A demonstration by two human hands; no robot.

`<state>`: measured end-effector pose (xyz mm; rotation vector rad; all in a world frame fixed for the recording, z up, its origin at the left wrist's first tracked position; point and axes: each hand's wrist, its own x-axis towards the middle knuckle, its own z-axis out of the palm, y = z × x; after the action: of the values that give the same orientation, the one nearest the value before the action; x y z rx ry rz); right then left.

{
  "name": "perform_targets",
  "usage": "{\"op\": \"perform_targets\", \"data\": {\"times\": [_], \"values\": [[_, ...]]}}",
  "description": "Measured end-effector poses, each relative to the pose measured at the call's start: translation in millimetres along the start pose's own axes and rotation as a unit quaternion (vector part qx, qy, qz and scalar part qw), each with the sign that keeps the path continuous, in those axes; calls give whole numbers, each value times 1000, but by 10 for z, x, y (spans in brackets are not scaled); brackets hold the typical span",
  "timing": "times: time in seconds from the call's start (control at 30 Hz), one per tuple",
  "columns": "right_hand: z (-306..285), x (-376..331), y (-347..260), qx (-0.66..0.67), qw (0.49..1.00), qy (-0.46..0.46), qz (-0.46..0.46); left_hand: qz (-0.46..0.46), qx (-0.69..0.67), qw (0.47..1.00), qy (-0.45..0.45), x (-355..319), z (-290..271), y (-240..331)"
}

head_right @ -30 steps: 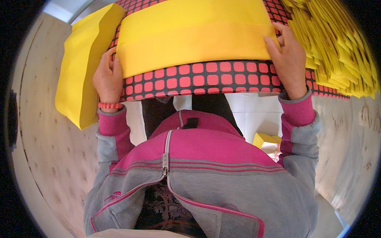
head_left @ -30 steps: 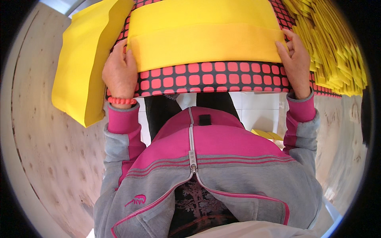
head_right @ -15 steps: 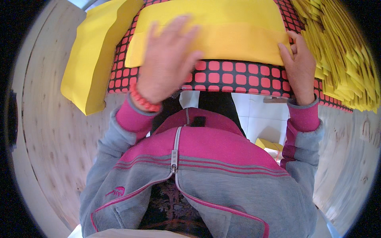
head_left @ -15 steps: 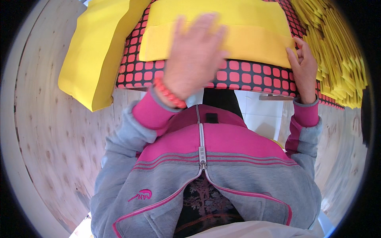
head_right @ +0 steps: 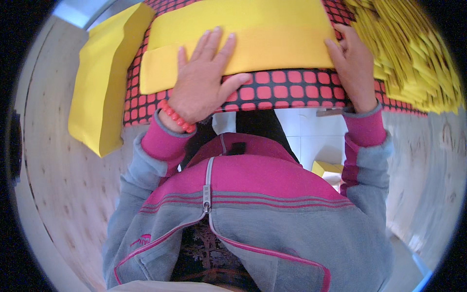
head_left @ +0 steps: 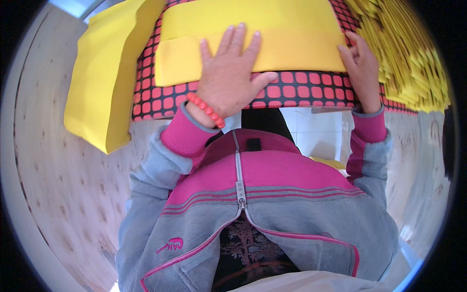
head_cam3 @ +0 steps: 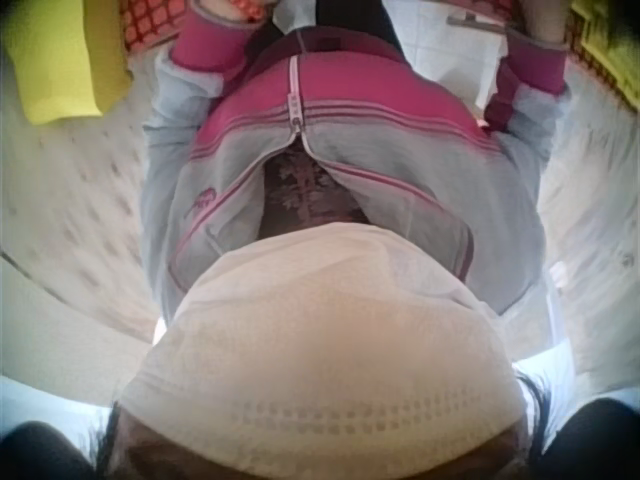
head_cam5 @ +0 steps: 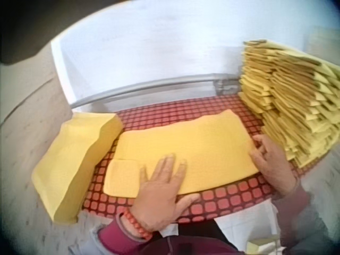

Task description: The person folds yellow paper sheets in half on a patterned table, then stacks the folded sheets. The person repeats the folding process with additional sheets and adds them to the stack.

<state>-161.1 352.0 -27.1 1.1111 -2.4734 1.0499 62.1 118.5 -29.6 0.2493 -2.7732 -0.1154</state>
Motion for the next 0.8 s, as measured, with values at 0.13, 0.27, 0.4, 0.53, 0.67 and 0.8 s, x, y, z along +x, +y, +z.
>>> {"op": "perform_targets", "data": {"times": [0.13,0.27,0.4,0.53,0.67,0.8], "values": [[-8,17,-16,-49,999,11,4,-8,12,1000,-16,-9,-44,18],[13,9,-46,-70,997,21,8,34,-8,999,-31,-52,-125,-42],[17,-1,-67,-76,997,28,8,64,1,997,-53,-71,-153,-91],[-32,-51,-249,-103,993,55,26,58,5,998,-32,-81,-113,-71],[75,-244,-779,-100,967,188,-140,60,9,998,-13,-94,-85,-71],[628,-574,-1439,26,977,16,-212,58,32,997,-36,-86,-64,-88]]}}
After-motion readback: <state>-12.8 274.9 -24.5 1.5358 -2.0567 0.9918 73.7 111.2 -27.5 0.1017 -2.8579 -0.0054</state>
